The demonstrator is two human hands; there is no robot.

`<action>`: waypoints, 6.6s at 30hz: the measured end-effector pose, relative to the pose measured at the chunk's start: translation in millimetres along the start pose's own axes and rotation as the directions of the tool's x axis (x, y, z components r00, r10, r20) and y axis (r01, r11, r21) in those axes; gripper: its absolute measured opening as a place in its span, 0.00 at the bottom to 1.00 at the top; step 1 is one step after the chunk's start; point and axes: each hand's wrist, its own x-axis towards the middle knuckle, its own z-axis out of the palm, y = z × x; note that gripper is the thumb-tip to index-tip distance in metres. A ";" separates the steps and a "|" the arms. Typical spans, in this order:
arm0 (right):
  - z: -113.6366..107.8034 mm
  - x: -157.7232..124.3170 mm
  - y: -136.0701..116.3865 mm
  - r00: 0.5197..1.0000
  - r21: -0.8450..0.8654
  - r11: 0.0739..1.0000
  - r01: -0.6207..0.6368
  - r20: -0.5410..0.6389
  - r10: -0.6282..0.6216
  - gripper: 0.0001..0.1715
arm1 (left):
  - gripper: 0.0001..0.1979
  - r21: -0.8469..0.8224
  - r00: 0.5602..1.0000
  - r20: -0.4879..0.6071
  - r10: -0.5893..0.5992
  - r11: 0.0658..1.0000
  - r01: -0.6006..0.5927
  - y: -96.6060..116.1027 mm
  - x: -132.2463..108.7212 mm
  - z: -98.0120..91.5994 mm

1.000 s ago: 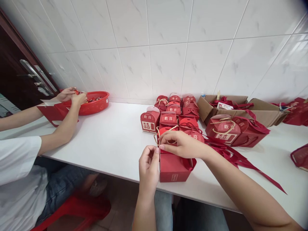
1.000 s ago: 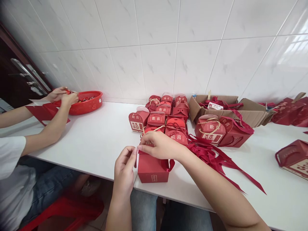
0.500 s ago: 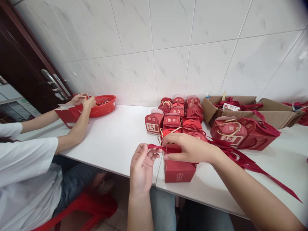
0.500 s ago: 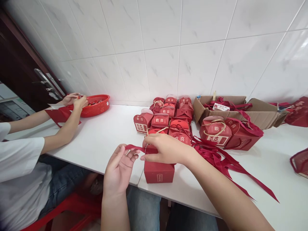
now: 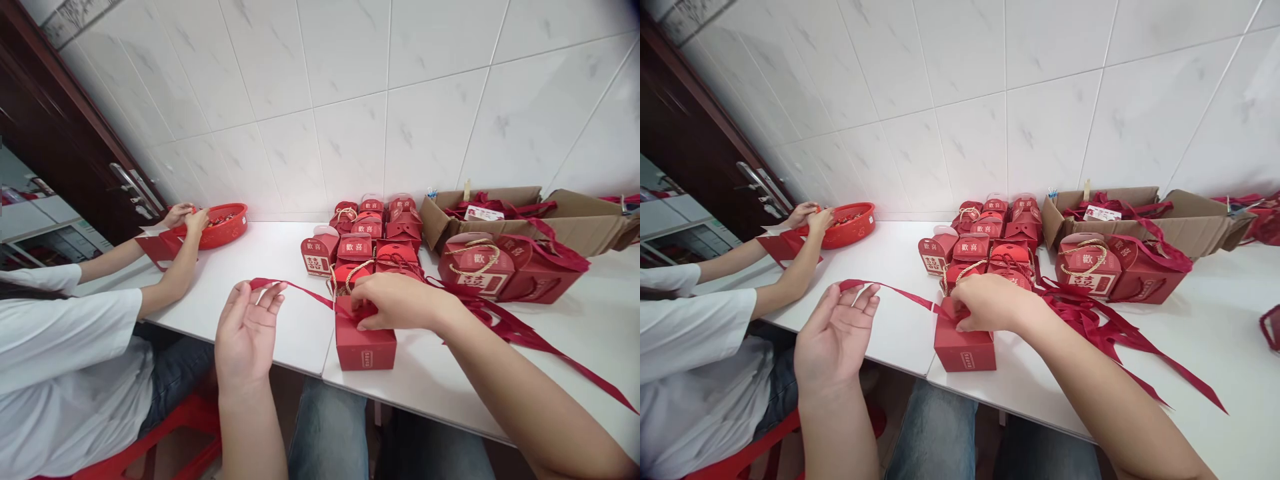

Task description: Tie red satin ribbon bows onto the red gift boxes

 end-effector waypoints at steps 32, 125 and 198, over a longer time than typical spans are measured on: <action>-49.2 -45.8 27.7 0.980 0.095 0.975 -0.201 0.030 0.199 0.32 | 0.05 0.120 0.965 0.194 0.177 0.972 -0.202 43.6 26.4 13.4; -82.4 -49.8 -30.1 0.630 0.743 0.636 0.209 -0.599 0.493 0.15 | 0.08 0.254 0.813 0.553 0.180 0.893 -0.371 44.3 40.4 137.5; -75.9 -57.6 -19.0 0.767 -0.229 0.967 0.114 -0.598 -0.232 0.11 | 0.11 0.337 0.546 0.778 -0.310 0.940 0.053 -19.1 27.7 108.9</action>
